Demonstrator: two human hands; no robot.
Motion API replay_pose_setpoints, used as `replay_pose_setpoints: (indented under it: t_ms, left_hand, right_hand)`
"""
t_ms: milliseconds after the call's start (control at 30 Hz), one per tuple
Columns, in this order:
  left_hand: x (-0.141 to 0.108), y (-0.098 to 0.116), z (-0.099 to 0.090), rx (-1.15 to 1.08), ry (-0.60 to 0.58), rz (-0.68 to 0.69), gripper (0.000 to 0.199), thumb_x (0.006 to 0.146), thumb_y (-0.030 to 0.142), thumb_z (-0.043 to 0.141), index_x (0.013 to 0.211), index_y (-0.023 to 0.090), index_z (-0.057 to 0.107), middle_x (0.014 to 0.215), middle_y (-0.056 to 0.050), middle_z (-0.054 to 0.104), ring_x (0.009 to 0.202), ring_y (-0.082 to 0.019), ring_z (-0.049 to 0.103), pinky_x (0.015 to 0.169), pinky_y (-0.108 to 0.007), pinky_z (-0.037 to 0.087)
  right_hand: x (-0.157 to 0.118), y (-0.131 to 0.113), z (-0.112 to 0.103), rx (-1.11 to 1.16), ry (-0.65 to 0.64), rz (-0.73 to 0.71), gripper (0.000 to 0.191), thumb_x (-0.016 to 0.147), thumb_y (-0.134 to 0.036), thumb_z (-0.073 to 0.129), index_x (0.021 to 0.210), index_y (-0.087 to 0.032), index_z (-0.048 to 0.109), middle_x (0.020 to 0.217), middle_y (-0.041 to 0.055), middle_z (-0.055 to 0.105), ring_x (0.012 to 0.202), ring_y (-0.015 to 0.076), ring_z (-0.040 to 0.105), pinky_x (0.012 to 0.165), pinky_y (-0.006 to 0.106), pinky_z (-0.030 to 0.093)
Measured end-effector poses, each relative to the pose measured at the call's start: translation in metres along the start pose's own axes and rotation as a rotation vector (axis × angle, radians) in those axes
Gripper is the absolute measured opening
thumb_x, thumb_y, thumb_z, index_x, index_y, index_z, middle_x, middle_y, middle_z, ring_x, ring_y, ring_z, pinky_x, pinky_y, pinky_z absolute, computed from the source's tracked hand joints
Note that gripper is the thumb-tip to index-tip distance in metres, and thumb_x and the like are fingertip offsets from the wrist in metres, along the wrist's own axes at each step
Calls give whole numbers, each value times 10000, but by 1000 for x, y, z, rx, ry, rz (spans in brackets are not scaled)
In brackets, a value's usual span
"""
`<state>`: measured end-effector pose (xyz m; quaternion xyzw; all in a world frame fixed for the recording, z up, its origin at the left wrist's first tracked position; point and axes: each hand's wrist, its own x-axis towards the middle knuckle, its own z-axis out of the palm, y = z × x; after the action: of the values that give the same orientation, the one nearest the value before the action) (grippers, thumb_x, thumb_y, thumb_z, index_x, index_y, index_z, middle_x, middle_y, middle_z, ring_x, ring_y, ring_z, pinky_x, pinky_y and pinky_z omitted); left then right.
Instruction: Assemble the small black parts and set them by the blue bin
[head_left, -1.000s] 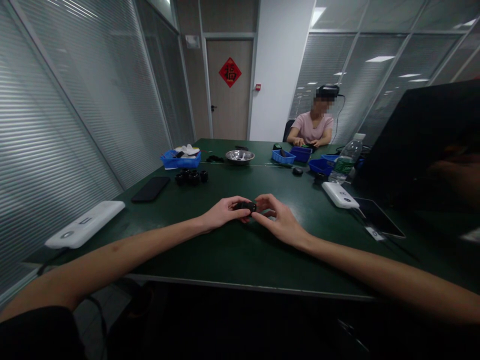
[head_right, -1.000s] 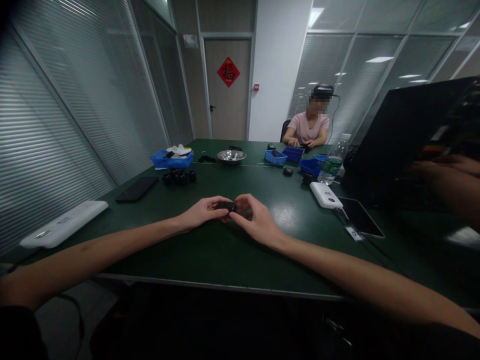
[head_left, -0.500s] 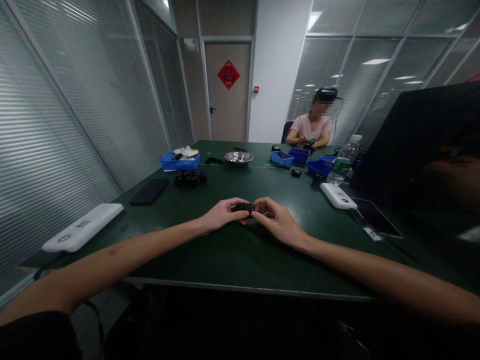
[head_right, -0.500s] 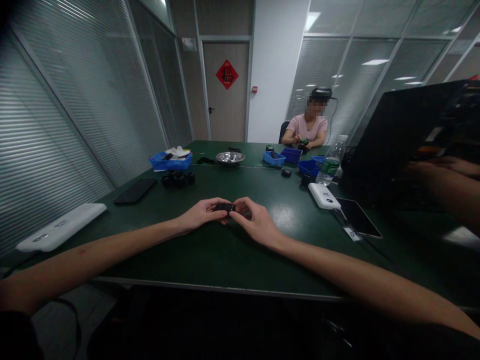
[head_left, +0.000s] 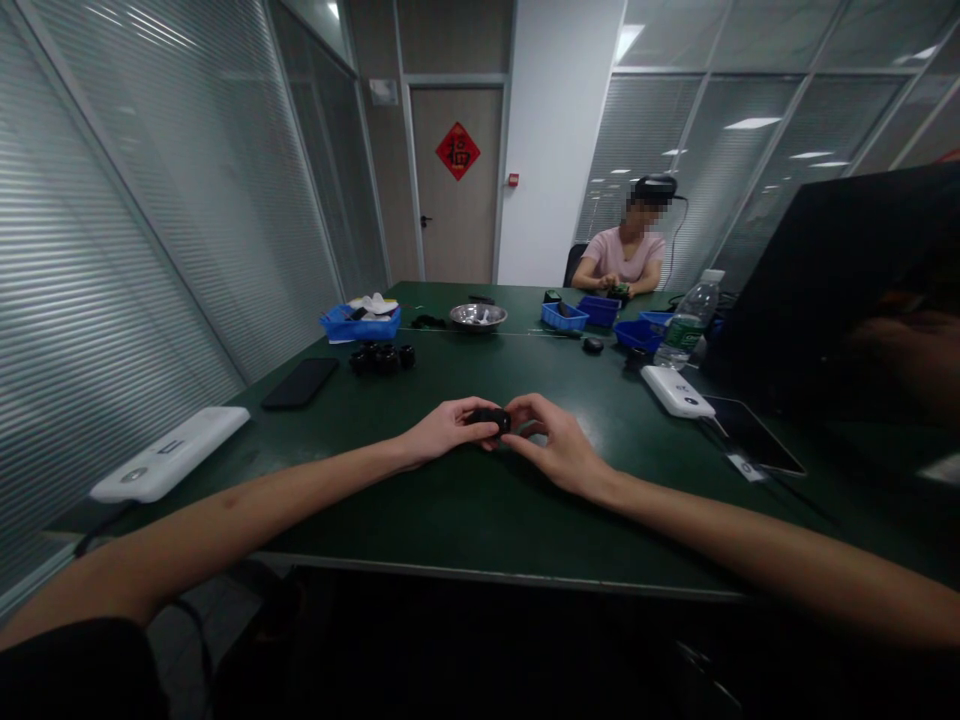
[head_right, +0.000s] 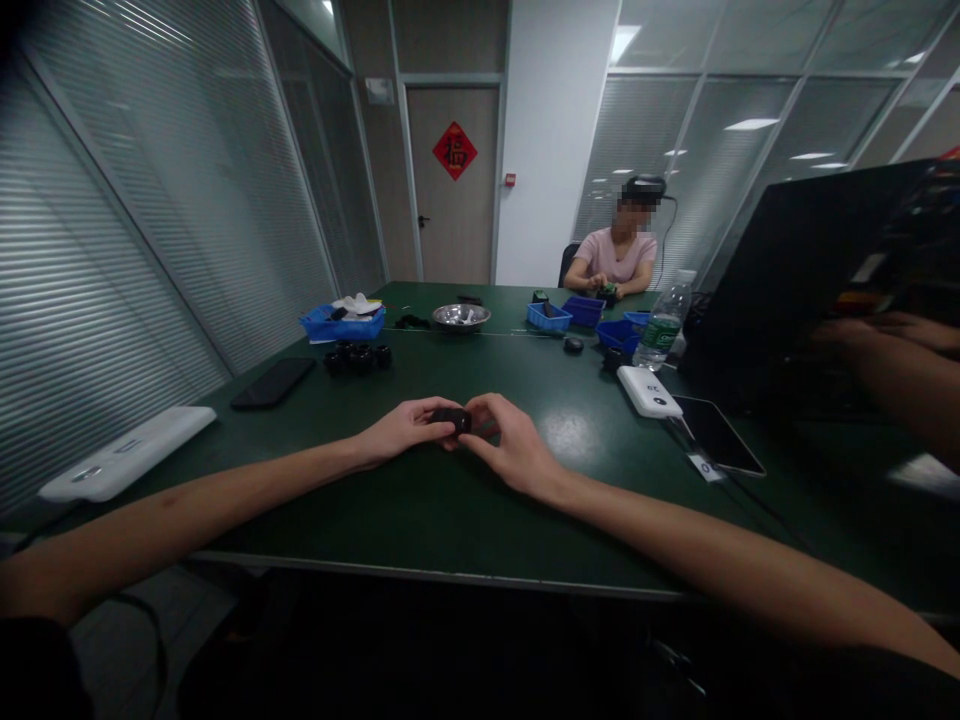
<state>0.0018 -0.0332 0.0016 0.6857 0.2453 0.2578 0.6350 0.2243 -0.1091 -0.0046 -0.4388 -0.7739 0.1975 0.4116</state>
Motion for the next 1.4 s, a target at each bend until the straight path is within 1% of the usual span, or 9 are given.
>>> replay_pose_setpoints:
  t_ms: [133, 333, 567, 667, 767, 1033, 1100, 1233, 1400]
  left_hand:
    - [1, -2, -2, 1, -13, 2, 515, 825, 352, 823, 1252, 130, 639, 1136, -103, 699, 861, -163, 713, 916, -389, 552]
    - [2, -4, -3, 16, -10, 6, 507, 837, 343, 815, 1263, 136, 634, 1119, -99, 709, 874, -171, 716, 926, -394, 555]
    - [1, -1, -1, 7, -15, 3, 481, 835, 340, 810, 1235, 125, 649, 1164, -107, 684, 891, -171, 706, 933, -409, 547]
    - [0, 1, 0, 3, 6, 7, 495, 826, 332, 818, 1242, 129, 642, 1152, -102, 689, 899, -177, 709, 937, -410, 549]
    - [0, 2, 1, 3, 20, 12, 498, 822, 325, 823, 1241, 128, 642, 1125, -95, 696, 896, -178, 710, 941, -409, 551]
    - [1, 0, -1, 0, -2, 1, 497, 824, 335, 819, 1240, 129, 642, 1159, -105, 690, 885, -171, 713, 940, -415, 553]
    - [1, -2, -1, -8, 7, 17, 492, 828, 330, 816, 1240, 130, 638, 1126, -96, 701, 891, -174, 715, 937, -407, 554]
    - [2, -3, -1, -13, 3, 26, 475, 835, 305, 811, 1241, 132, 636, 1123, -90, 703, 917, -181, 719, 935, -394, 555]
    - [3, -5, -2, -12, 10, 6, 490, 817, 310, 825, 1236, 133, 642, 1160, -99, 694, 898, -173, 719, 934, -400, 555]
  right_hand:
    - [0, -4, -2, -50, 10, -75, 302, 907, -287, 723, 1178, -236, 600, 1151, 72, 635, 1011, 217, 659, 832, 399, 620]
    - [1, -5, -1, -21, 18, 74, 231, 993, -385, 615, 1153, -219, 615, 1077, 66, 688, 959, 208, 682, 812, 390, 604]
    - [1, -2, -2, -57, 17, -74, 290, 894, -298, 742, 1148, -227, 620, 1145, 68, 639, 1000, 210, 664, 852, 391, 609]
    - [1, -1, -1, -8, 38, 3, 340, 919, -365, 717, 1207, -235, 592, 1145, 71, 658, 1026, 214, 668, 856, 394, 610]
    - [1, 3, 1, 34, 1, 96, 274, 971, -411, 643, 1171, -228, 601, 1053, 51, 694, 943, 196, 688, 837, 393, 606]
    - [1, 2, 1, 0, 35, -31, 337, 885, -294, 739, 1187, -242, 602, 1151, 68, 654, 1032, 219, 671, 863, 405, 619]
    - [1, 2, 1, 27, 45, 11, 357, 898, -333, 730, 1210, -240, 585, 1153, 70, 657, 1034, 217, 671, 853, 398, 620]
    - [1, 2, 2, 50, 14, 112, 248, 964, -391, 647, 1139, -220, 606, 1043, 55, 691, 929, 195, 687, 843, 403, 612]
    - [-1, 3, 2, 22, 36, -15, 292, 897, -299, 723, 1160, -239, 614, 1131, 62, 651, 1000, 208, 671, 863, 402, 619]
